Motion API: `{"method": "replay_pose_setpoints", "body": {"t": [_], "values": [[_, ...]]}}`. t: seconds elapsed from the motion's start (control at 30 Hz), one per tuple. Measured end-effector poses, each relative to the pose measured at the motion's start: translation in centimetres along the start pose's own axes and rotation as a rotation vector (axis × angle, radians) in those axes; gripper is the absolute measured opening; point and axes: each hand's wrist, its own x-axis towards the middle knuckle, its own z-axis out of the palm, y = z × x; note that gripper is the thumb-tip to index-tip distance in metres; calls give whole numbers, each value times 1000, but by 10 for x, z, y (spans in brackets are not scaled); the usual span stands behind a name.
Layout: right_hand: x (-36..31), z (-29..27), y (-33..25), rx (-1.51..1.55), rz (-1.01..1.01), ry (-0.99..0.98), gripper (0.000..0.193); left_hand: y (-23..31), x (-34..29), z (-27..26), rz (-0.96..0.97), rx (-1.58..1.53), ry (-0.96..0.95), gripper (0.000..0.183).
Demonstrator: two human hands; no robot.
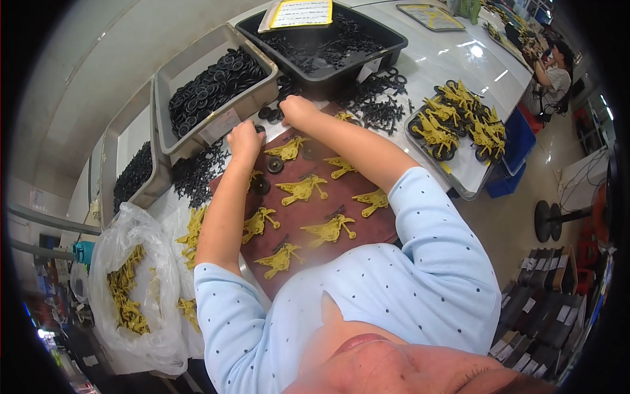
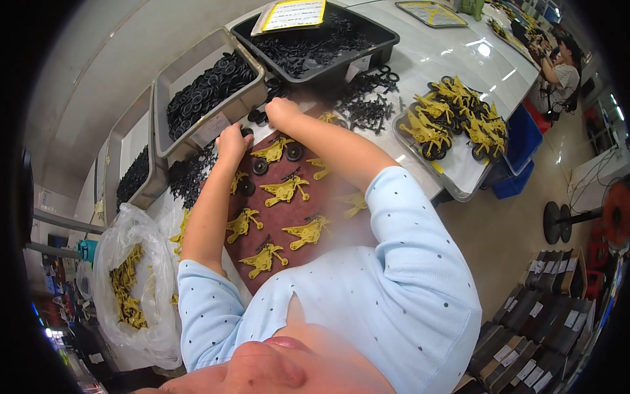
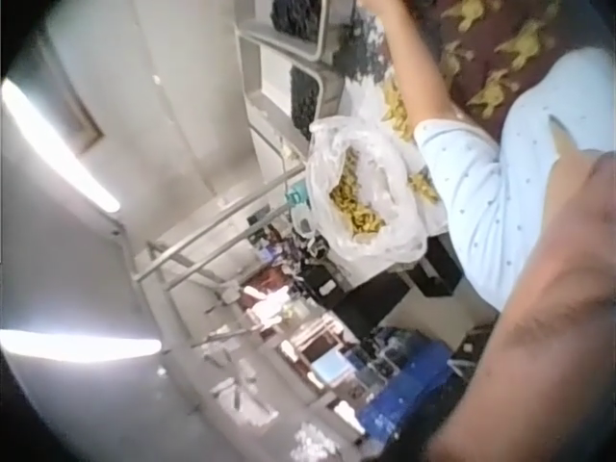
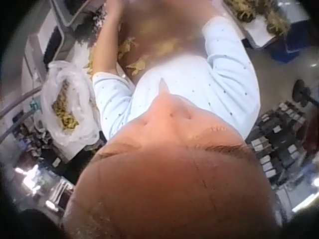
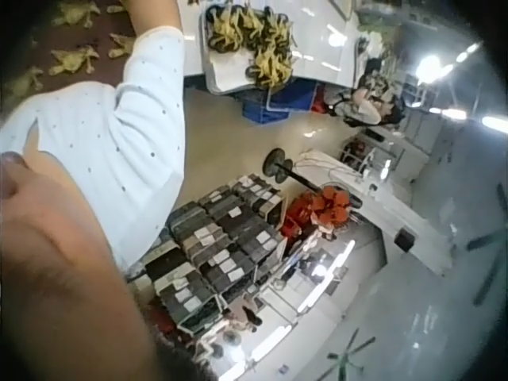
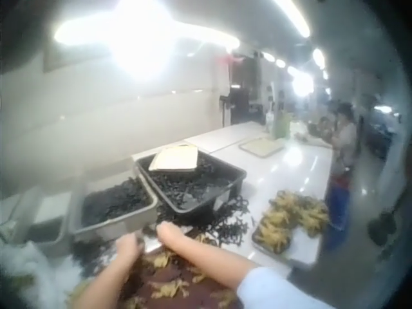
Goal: The person takes toy motorcycle frames from a bag and arranges them on a mat. The person then attaches small parts and wheels onto each motorcycle frame by hand.
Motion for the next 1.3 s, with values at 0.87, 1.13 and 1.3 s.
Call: {"method": "replay_pose_setpoints", "body": {"t": [0.87, 1.13, 1.3], "values": [[-221, -115, 35, 520, 556, -276, 17, 120, -134, -27, 591, -224, 50, 39], [-223, -114, 32, 406, 494, -287, 17, 118, -137, -28, 633, -263, 84, 32], [-223, -108, 36, 355, 478, -262, 18, 117, -135, -26, 604, -272, 96, 32]]}}
